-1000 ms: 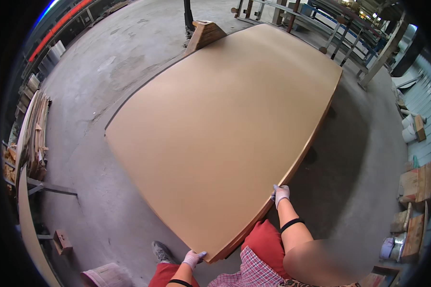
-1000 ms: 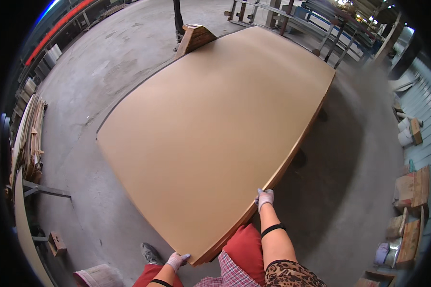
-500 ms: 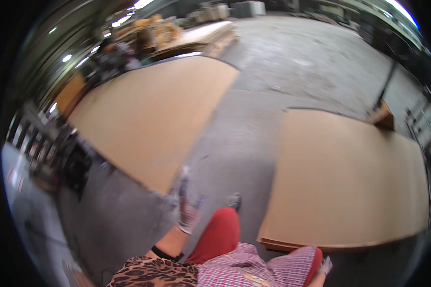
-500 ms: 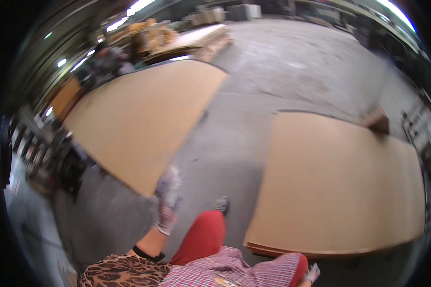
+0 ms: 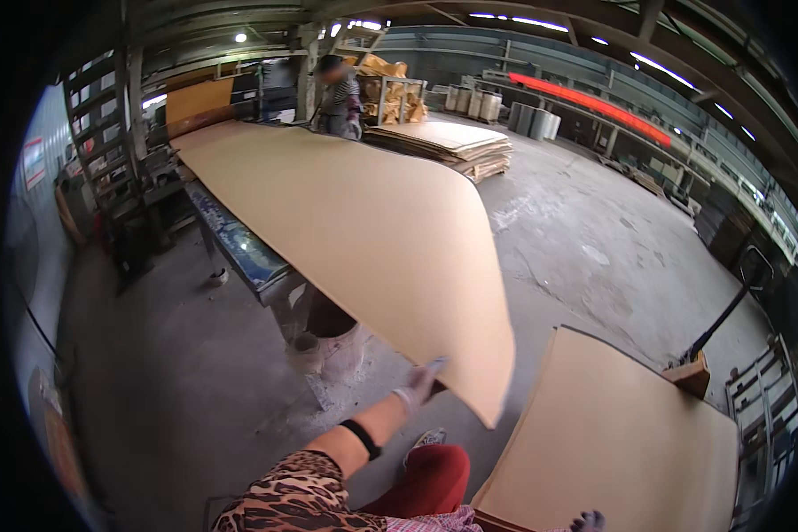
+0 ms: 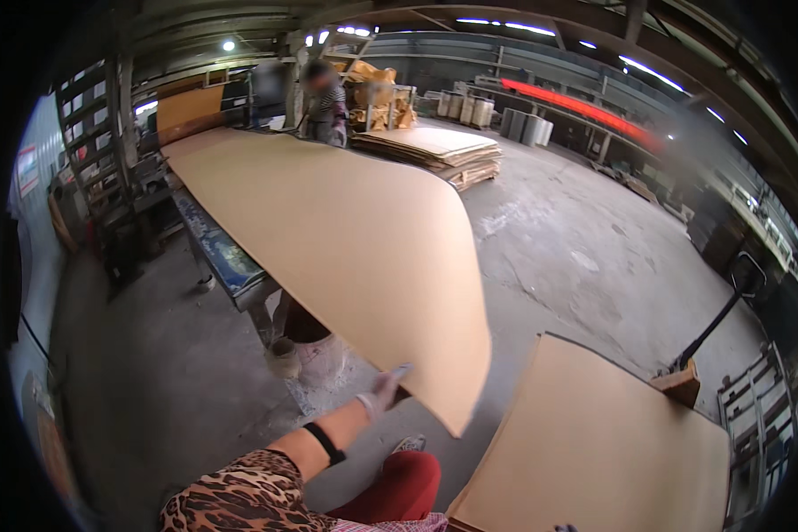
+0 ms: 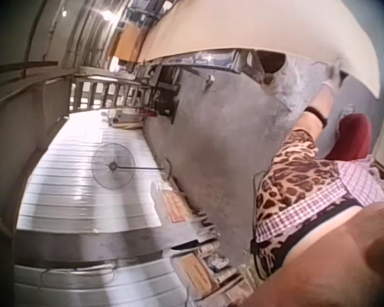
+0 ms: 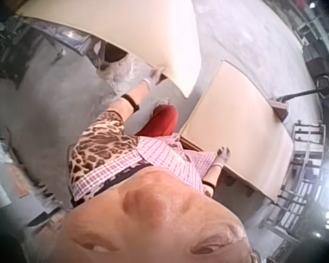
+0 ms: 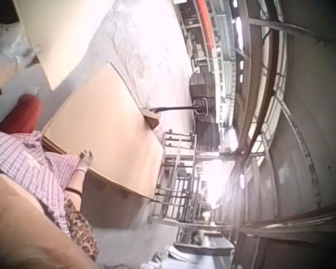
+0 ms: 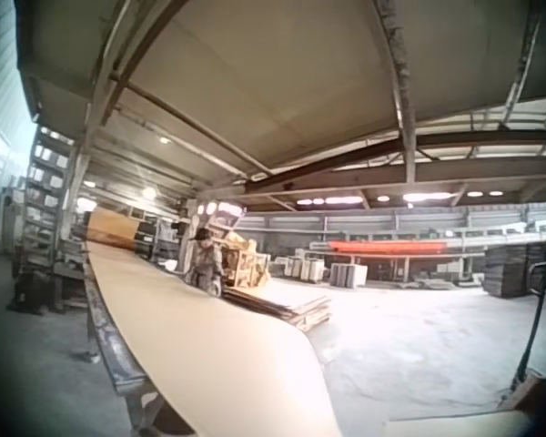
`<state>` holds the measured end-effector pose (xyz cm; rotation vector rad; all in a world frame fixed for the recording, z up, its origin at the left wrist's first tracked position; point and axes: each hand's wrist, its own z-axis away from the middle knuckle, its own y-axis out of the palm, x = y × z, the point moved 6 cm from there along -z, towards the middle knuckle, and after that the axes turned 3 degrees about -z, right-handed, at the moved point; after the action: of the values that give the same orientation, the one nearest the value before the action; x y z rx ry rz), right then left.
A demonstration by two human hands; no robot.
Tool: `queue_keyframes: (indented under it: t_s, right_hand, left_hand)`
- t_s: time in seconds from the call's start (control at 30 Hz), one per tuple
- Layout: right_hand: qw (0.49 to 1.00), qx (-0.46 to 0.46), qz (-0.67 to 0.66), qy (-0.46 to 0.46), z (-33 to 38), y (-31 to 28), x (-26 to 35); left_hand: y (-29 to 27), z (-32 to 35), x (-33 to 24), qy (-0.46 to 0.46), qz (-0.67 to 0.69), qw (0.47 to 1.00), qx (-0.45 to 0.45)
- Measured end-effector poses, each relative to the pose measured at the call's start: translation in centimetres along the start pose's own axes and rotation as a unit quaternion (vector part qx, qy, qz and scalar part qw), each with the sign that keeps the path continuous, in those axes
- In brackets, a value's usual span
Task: The recorder is picking up large, flexible board materials and stacking them on a pallet using a lift.
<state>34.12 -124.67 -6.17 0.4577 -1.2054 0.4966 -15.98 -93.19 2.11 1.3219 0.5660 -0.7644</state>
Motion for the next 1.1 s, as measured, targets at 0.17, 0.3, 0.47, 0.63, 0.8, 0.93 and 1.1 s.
queue_keyframes:
  t_s: [0.17, 0.3, 0.47, 0.63, 0.8, 0.93, 1.1]
  right_hand:
    - [0.875, 0.467, 0.023, -0.127, 11.8, 26.4, 2.7]
    - [0.841, 0.326, -0.432, 0.000, 12.9, 35.6, 14.4]
    - [0.893, 0.319, -0.284, -0.138, -2.4, 34.2, 22.1]
    - [0.889, 0.277, -0.247, -0.269, -7.9, 27.9, 33.8]
    - [0.872, 0.210, -0.232, -0.376, -10.4, 9.5, 45.7]
    - [0.913, 0.105, -0.201, -0.340, -15.2, -12.8, 50.0]
    - [0.916, -0.016, -0.269, -0.297, -21.5, -37.9, 52.6]
  left_hand:
    - [11.0, 2.6, 0.4, -0.072, 0.054, 0.990, 0.108]
    - [12.4, 3.6, 0.0, -0.017, 0.067, 0.996, 0.055]
    - [-2.9, -6.7, -13.1, 0.030, 0.130, 0.985, -0.109]
    - [-10.6, -9.9, -28.0, 0.147, 0.113, 0.970, -0.156]
    - [-8.5, -8.0, -29.4, 0.243, -0.089, 0.953, -0.155]
    - [-13.0, -4.0, -27.0, 0.079, -0.085, 0.991, -0.061]
    - [3.9, 1.3, -1.3, 0.008, -0.097, 0.992, 0.076]
